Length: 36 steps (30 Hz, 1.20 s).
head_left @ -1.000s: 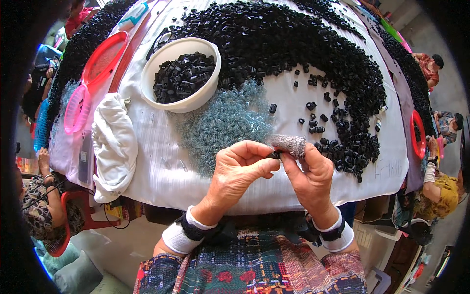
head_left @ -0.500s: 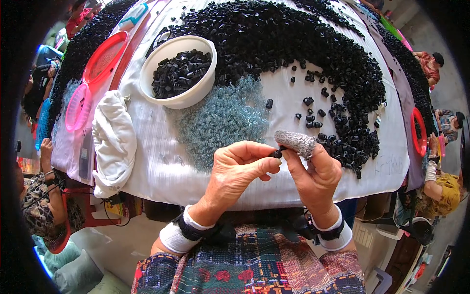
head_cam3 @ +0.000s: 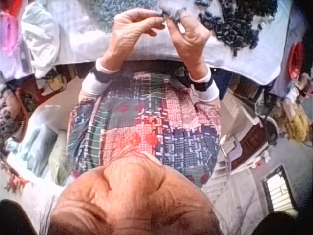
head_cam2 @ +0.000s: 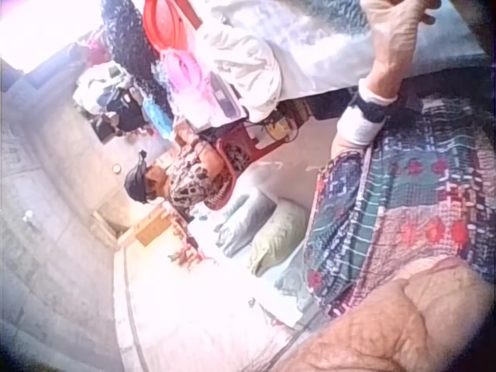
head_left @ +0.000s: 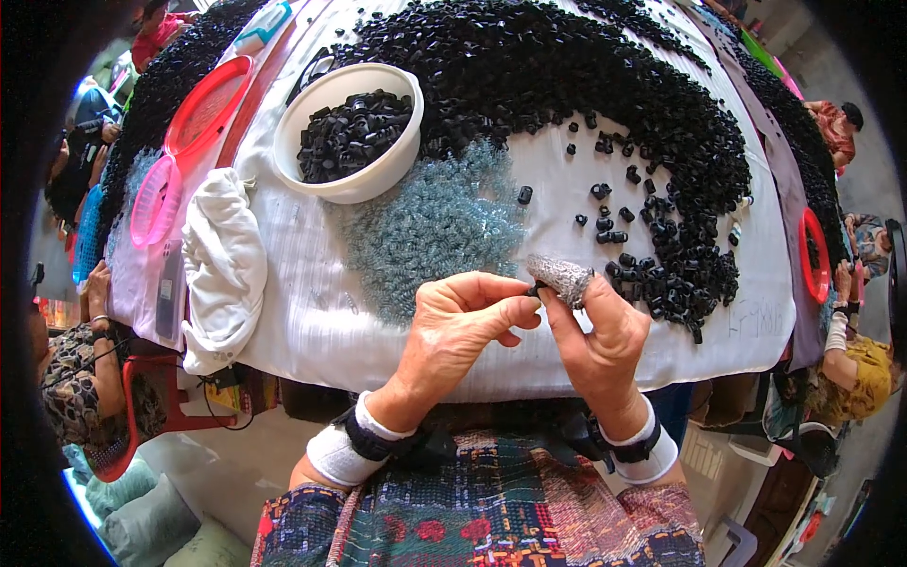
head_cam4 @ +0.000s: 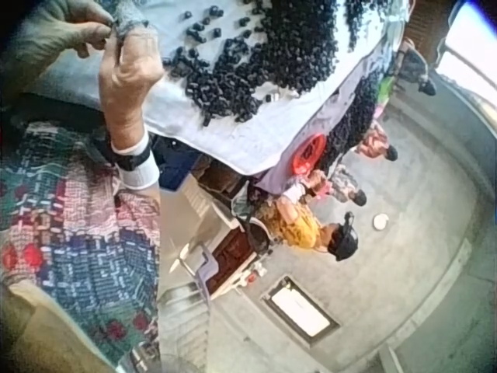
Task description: Sorting and inspecting small black plastic components at a group work table.
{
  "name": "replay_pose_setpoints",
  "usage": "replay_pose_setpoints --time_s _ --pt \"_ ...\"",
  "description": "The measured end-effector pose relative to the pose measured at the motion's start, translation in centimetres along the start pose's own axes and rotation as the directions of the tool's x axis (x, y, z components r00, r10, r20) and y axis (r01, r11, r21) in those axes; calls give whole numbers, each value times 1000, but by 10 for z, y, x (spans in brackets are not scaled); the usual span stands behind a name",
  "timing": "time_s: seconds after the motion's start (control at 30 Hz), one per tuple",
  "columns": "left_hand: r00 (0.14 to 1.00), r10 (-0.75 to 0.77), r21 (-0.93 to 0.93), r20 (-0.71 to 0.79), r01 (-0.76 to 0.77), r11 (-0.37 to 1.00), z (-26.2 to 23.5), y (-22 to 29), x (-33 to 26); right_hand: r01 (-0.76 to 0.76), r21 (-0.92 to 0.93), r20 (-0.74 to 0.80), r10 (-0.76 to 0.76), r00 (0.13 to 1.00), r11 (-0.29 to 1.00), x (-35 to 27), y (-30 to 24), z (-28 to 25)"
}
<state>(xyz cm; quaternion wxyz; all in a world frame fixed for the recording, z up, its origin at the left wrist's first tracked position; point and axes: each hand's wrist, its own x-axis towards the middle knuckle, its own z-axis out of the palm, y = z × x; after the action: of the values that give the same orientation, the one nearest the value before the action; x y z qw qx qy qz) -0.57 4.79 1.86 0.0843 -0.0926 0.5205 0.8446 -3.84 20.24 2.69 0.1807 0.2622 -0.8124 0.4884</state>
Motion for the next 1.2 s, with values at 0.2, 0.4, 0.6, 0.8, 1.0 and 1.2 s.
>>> replay_pose_setpoints --time_s 0.2,0.4,0.6,0.8,1.0,1.2 --pt "1000 -22 3 -15 22 1000 0 -4 3 70 -67 49 -67 997 995 -1 2 0" --pt "997 -78 -23 23 78 997 -2 -2 5 82 -73 156 -69 985 994 -3 3 -4" --pt "994 -110 1 9 110 994 0 3 6 60 -47 155 -52 987 997 6 2 -7" --pt "994 -103 -69 22 105 992 1 2 5 145 -82 189 -127 974 986 -4 4 3" --pt "991 -121 -9 49 121 993 -3 -2 4 205 -162 185 -174 967 965 -7 2 4" --pt "994 -105 10 24 105 994 -2 1 1 325 -224 178 -290 941 919 -1 1 4"
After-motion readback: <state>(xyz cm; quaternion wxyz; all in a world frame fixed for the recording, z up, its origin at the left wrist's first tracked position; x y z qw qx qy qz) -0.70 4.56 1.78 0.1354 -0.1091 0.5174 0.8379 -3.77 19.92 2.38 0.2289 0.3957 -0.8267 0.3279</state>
